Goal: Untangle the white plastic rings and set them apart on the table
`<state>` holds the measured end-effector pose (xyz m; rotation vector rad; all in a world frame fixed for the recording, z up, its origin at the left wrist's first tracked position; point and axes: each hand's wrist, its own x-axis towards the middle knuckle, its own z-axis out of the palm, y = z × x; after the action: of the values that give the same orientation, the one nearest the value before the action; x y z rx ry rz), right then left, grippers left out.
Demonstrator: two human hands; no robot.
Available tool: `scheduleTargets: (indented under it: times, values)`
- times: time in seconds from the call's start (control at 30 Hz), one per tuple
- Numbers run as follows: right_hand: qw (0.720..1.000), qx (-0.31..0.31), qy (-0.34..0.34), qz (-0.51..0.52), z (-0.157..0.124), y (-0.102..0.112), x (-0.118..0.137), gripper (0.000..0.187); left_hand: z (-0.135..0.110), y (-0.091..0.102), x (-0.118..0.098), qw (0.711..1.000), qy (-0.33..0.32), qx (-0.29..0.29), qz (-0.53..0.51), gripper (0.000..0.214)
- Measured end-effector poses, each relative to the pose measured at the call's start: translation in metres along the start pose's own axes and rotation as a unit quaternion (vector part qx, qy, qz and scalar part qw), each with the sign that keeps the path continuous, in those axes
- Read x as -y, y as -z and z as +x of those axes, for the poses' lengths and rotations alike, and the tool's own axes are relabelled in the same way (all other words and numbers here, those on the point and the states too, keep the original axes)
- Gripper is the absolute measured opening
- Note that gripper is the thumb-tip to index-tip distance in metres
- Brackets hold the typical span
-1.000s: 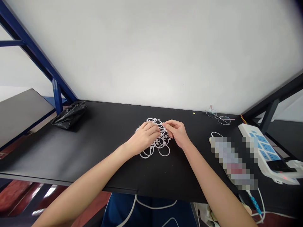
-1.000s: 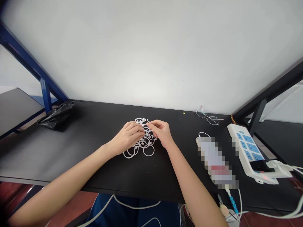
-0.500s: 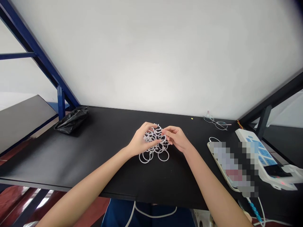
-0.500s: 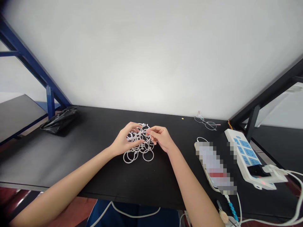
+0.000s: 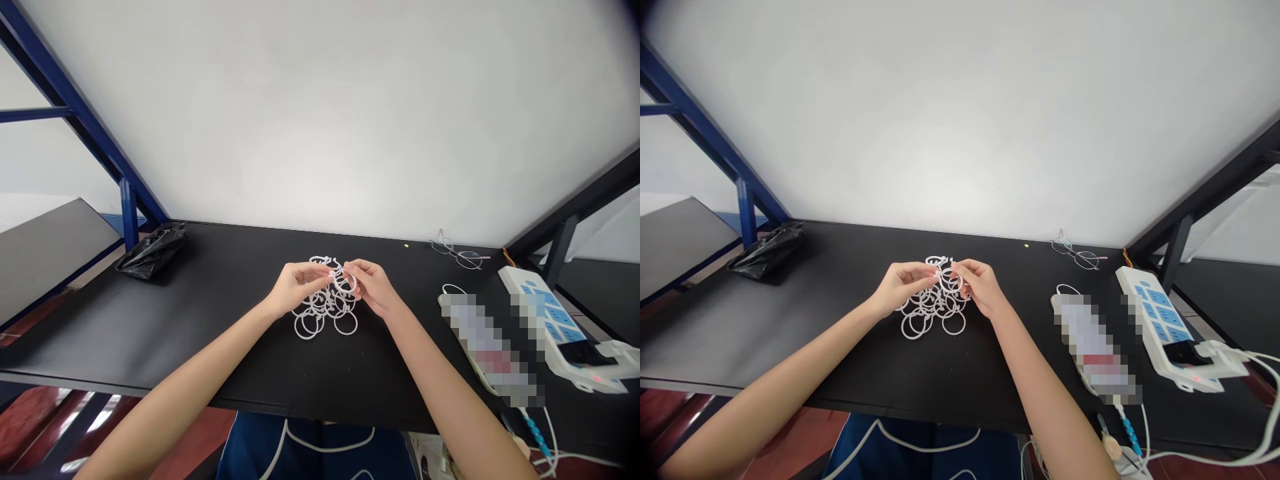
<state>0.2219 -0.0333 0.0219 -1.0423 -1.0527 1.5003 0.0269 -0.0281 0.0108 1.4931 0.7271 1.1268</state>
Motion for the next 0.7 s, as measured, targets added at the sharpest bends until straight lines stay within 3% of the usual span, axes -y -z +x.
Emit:
scheduleTargets:
  times: [0.33,0.5,0.7]
  values:
    - [0.999,0.017,-0.033,0.023,-0.001,-0.005,0.003,0.042,0.001,-0.001,-0.003,0.999,0.017,-0.036,-0.008,0.029]
    - [1.0,0.006,0.006,-0.015,-0.003,-0.01,0.0,0.038,0.002,0.001,-0.002,0.995,-0.008,-0.088,0.037,0.028]
    - [0.989,0.012,0.084,-0.124,-0.006,-0.014,-0.005,0.05,0.003,0.006,0.002,0.985,-0.039,-0.125,0.109,0.025]
